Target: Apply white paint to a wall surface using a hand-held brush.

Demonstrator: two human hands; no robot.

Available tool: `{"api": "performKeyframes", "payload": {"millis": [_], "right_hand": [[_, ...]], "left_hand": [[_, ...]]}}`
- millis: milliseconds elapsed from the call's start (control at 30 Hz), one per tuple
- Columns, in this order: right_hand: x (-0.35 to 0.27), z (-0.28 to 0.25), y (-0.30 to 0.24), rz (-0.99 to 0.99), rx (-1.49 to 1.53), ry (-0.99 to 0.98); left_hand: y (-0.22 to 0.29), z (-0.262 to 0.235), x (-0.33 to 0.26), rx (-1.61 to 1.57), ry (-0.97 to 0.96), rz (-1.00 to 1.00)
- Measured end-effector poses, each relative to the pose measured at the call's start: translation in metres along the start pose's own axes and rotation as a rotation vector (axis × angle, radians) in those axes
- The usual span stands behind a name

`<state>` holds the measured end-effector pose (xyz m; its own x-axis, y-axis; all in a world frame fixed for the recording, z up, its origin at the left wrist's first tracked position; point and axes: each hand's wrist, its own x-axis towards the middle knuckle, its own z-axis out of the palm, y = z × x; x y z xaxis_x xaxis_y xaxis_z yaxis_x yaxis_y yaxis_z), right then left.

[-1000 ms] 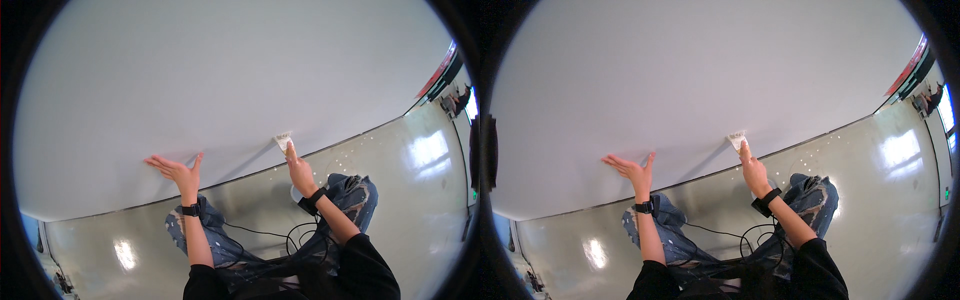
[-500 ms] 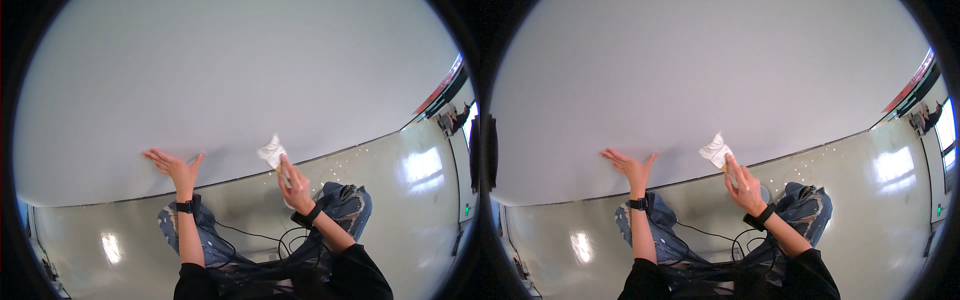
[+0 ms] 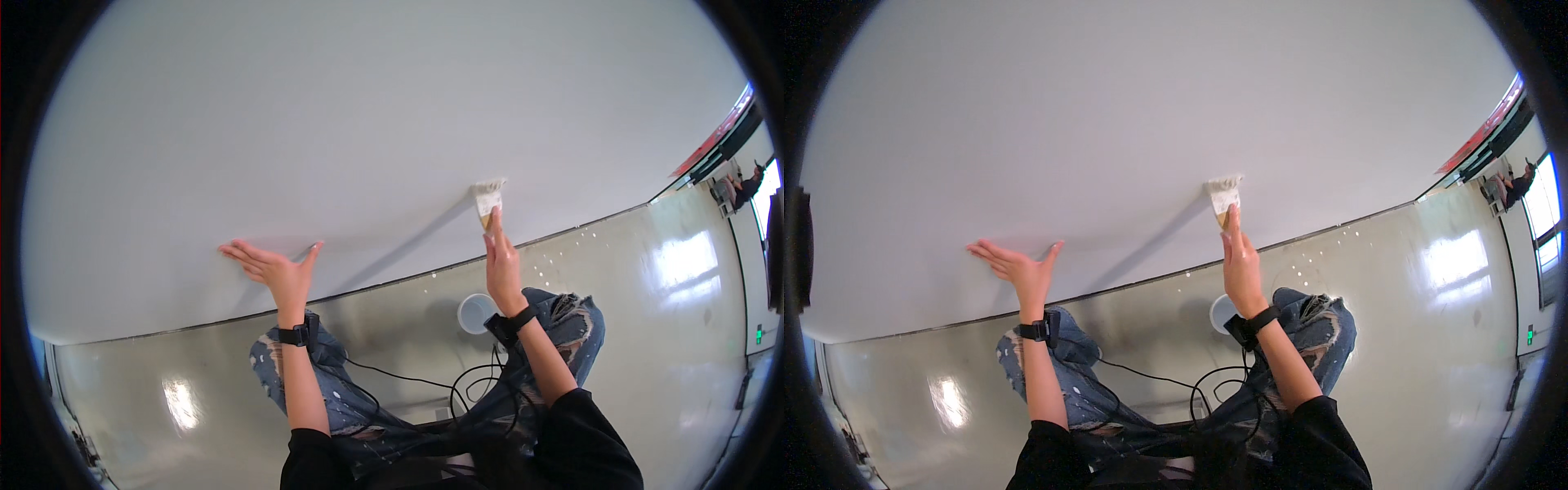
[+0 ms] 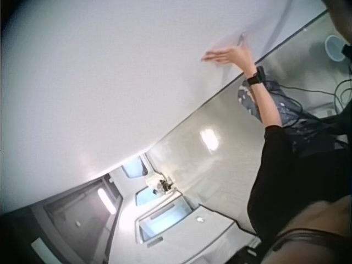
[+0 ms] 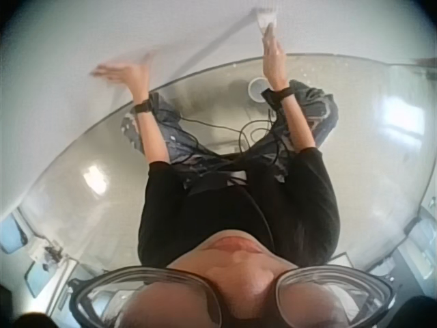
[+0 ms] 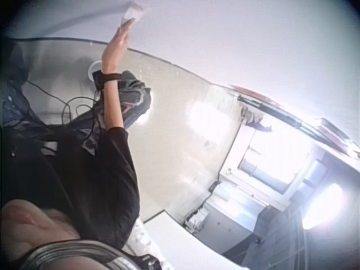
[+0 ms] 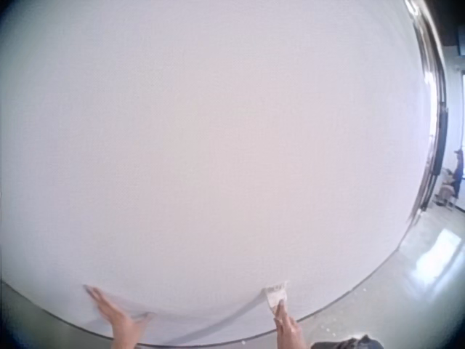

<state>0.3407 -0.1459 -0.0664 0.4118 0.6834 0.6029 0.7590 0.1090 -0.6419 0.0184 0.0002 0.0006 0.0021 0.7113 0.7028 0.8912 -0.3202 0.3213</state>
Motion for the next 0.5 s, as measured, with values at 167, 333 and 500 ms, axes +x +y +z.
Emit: {"api": "performKeyframes", "payload": {"millis": [167,333,500], "right_hand": [[-0.038,0.041,0.036,0.09,-0.056,-0.2],[-0.062,0.066,0.059,0.208,-0.127,-0.408],[-0.107,0.09,0.147,-0.21,-0.089,-0.417]], "left_hand": [[-0.011,0.011,-0.002,0.013,-0.025,-0.029],[-0.026,0.012,-0.003,0.048,-0.029,-0.022],[-0.017,0.014,-0.001,0.033,-0.013,-0.005]]}}
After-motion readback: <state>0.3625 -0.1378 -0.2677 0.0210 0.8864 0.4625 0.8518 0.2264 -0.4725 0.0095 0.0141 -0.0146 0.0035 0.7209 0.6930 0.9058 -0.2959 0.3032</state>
